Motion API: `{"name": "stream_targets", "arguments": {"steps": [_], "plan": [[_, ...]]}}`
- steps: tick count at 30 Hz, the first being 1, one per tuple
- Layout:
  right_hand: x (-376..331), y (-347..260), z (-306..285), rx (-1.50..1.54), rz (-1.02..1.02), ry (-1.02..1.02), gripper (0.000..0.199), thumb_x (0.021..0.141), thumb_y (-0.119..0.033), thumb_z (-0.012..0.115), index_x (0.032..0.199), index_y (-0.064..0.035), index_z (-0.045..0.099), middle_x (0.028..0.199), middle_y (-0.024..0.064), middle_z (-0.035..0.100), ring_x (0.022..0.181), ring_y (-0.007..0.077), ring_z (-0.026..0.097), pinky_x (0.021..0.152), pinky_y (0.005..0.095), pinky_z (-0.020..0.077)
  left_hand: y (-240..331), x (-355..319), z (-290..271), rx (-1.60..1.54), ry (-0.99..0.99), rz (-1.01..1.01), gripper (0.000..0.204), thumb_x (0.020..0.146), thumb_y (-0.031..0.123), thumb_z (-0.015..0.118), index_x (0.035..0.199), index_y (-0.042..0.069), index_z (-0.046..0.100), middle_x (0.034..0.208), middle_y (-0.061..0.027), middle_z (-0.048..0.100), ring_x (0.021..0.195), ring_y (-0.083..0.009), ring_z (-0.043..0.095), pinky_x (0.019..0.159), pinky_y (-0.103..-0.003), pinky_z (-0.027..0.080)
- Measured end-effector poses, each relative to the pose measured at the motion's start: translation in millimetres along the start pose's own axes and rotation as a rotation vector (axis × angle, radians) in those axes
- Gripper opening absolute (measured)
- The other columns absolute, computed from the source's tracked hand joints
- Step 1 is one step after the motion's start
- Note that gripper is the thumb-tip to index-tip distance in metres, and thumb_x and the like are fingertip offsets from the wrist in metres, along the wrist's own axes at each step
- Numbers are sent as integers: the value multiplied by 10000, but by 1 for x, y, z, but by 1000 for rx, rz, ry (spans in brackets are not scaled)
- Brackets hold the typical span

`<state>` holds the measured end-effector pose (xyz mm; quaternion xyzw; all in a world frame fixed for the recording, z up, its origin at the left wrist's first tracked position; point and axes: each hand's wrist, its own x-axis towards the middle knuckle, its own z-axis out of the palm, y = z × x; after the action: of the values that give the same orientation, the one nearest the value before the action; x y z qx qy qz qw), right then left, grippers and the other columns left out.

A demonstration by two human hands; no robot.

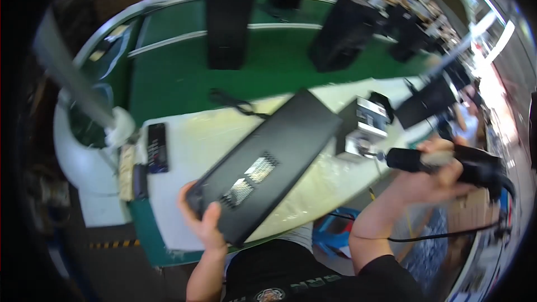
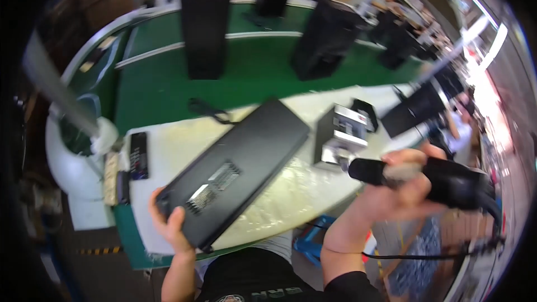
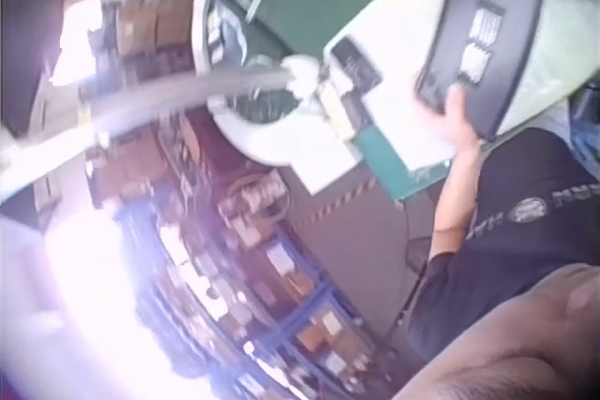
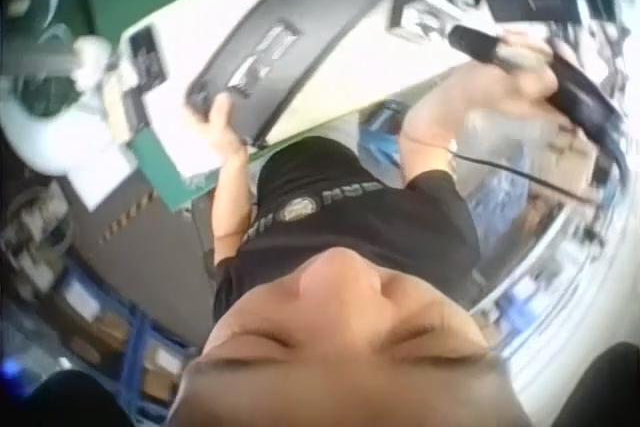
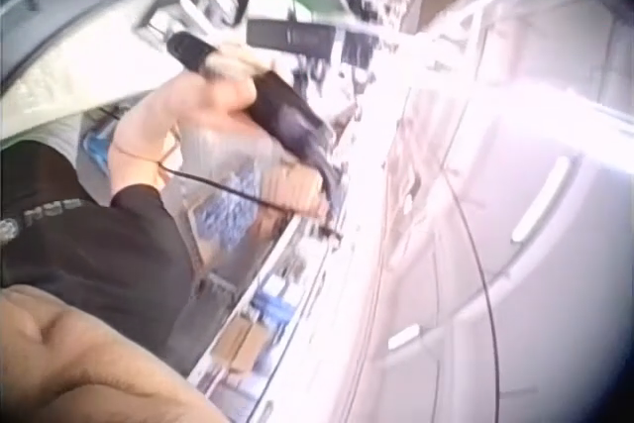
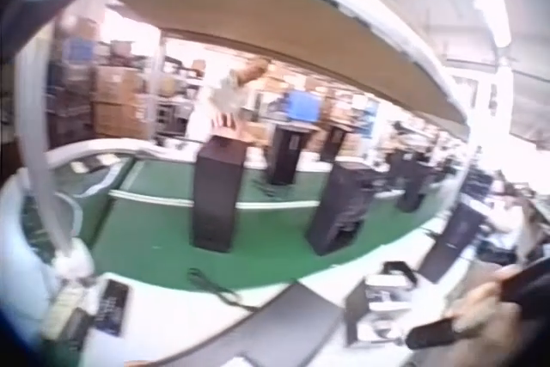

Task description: Use an electric screwdriver to attach panels to electronic housings on an assembly line.

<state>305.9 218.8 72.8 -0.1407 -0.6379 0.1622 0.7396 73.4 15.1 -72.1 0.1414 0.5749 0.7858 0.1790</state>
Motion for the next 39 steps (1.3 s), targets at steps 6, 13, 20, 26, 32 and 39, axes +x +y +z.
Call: {"name": "stream_targets", "arguments": {"steps": [6, 13, 20, 26, 32, 39], "plan": [[-52, 106, -74, -485, 18, 232, 566, 882, -19, 476, 1353, -37, 163, 1069, 165, 494, 626, 147, 527, 576, 269, 480, -17, -9, 16, -94, -27, 11, 582, 781, 124, 573, 1321, 24, 380, 1172, -159, 498, 1004, -245, 531, 887, -327, 442], [-65, 143, -93, -435, 52, 40, 590, 919, -105, 481, 1385, -15, 132, 1145, 181, 490, 662, 150, 534, 639, 284, 479, -18, -14, 27, -113, -9, 38, 588, 792, 152, 567, 1320, 1, 359, 1238, -168, 457, 1070, -260, 502, 941, -358, 413], [-57, 54, -20, -117, 237, -30, 429, 912, -280, 527, 1211, -14, 372, 1072, 159, 548, 557, 136, 535, 467, 273, 467, -17, -14, 14, -35, -12, 58, 645, 743, 173, 634, 1299, -15, 368, 1246, -151, 440, 1127, -243, 452, 993, -353, 349], [-18, -56, 104, 323, 406, 141, 679, 912, -578, 407, 1259, -2, 314, 1115, 176, 502, 542, 131, 465, 501, 233, 449, -18, -12, 19, -43, -60, 57, 624, 739, 126, 660, 1280, 6, 374, 1223, -113, 447, 1112, -206, 444, 986, -327, 338], [-46, -79, 178, 502, 470, -343, 769, 873, -624, 452, 1323, -31, 257, 971, 98, 460, 584, 124, 475, 518, 258, 441, -15, -12, 11, -98, -49, 48, 637, 734, 104, 676, 1281, 8, 366, 1237, -106, 432, 1128, -194, 434, 989, -317, 333], [-64, -91, 200, 331, 404, -518, 840, 854, -689, 387, 1403, -125, 94, 1178, 95, 395, 567, 138, 498, 520, 285, 481, -26, -10, 5, -42, -111, 68, 623, 754, 97, 683, 1278, 14, 356, 1199, -87, 437, 1086, -173, 462, 956, -294, 359]]}}
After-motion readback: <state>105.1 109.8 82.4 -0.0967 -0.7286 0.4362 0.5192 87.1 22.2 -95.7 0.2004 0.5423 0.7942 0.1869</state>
